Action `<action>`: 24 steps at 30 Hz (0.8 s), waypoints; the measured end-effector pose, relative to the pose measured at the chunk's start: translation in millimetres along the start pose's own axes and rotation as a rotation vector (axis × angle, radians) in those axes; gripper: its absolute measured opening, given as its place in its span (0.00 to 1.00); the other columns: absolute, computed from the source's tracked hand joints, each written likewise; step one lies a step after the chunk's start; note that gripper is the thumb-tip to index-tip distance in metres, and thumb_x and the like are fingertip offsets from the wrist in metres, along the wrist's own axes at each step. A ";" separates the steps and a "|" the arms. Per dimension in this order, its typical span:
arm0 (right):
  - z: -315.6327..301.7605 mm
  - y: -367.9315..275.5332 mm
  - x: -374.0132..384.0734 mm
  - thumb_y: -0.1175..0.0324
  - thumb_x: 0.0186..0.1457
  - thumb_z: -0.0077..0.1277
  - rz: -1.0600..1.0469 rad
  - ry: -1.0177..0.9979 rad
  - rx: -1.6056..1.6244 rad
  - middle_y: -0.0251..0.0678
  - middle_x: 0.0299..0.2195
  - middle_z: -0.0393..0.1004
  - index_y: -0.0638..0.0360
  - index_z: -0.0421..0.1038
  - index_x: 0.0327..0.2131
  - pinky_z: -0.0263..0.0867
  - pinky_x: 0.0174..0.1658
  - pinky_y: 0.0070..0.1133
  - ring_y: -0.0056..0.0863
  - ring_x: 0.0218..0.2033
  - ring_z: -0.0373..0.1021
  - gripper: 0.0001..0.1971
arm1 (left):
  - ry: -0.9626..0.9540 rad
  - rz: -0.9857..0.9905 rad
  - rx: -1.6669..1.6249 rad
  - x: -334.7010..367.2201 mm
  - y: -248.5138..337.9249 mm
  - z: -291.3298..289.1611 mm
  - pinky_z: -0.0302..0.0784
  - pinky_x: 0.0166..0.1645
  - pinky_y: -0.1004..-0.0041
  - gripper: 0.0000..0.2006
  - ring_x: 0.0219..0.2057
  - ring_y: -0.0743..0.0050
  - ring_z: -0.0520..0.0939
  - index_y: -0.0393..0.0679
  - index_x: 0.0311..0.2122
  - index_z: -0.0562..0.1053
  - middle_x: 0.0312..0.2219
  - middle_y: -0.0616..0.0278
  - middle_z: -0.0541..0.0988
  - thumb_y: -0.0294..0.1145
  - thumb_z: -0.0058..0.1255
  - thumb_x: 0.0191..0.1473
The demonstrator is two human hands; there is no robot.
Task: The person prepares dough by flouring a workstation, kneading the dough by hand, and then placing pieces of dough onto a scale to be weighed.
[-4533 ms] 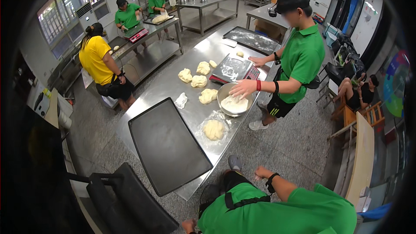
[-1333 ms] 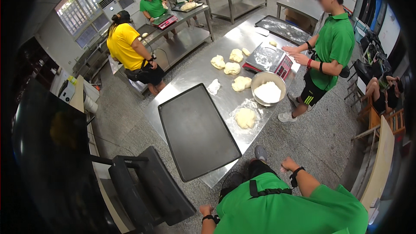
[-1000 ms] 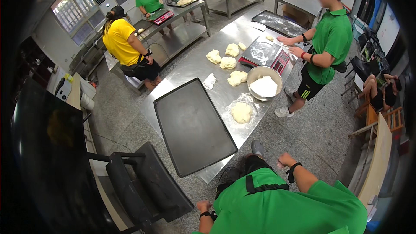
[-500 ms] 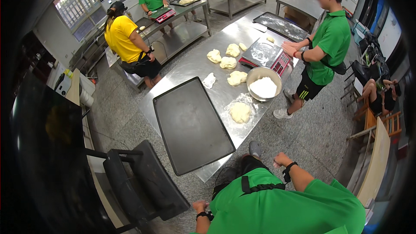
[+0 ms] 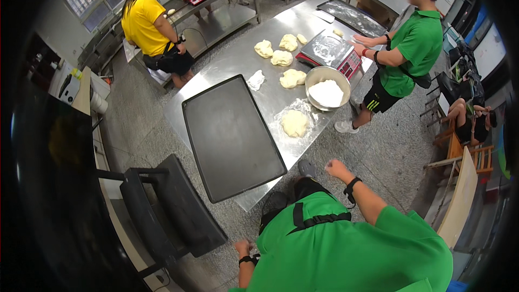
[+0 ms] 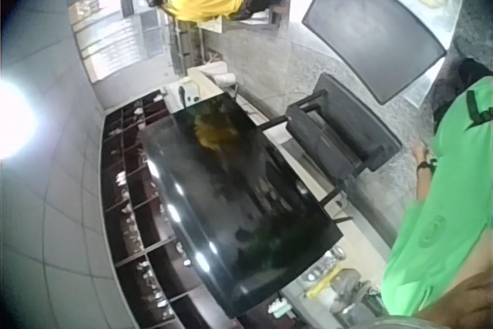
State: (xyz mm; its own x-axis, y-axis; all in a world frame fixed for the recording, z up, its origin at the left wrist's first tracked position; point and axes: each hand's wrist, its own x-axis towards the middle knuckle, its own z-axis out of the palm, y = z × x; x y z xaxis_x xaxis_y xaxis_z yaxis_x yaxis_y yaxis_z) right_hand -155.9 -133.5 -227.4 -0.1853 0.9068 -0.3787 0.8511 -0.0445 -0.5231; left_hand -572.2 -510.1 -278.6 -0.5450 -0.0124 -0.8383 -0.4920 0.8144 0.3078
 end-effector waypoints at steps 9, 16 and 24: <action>-57.3 -125.6 76.1 0.59 0.45 0.62 -0.367 0.010 -0.243 0.57 0.49 0.66 0.57 0.60 0.55 0.63 0.54 0.35 0.53 0.53 0.62 0.35 | 0.017 -0.090 -0.066 -54.7 -10.4 11.3 0.74 0.24 0.69 0.09 0.16 0.68 0.73 0.30 0.31 0.72 0.22 0.52 0.77 0.25 0.43 0.58; -70.4 -172.8 133.9 0.54 0.43 0.64 -0.378 -0.086 -0.458 0.55 0.63 0.48 0.50 0.46 0.65 0.51 0.62 0.40 0.51 0.63 0.50 0.49 | 0.001 -0.159 -0.257 -68.8 -26.3 30.9 0.76 0.20 0.71 0.04 0.15 0.70 0.73 0.35 0.31 0.73 0.22 0.56 0.77 0.22 0.47 0.51; -69.5 -180.8 180.1 0.53 0.41 0.65 -0.579 -0.219 -0.600 0.53 0.65 0.45 0.46 0.45 0.66 0.51 0.61 0.43 0.51 0.65 0.45 0.51 | 0.051 -0.220 -0.366 -104.2 -23.5 56.4 0.77 0.22 0.72 0.04 0.16 0.71 0.74 0.36 0.31 0.74 0.22 0.57 0.77 0.24 0.48 0.51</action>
State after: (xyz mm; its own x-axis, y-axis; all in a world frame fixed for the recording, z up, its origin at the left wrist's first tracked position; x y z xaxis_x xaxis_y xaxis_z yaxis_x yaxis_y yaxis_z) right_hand -309.0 67.0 -147.9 -0.7085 0.6143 -0.3474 0.6973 0.6851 -0.2107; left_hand -465.5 -495.2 -223.8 -0.4284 -0.1990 -0.8814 -0.8038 0.5296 0.2710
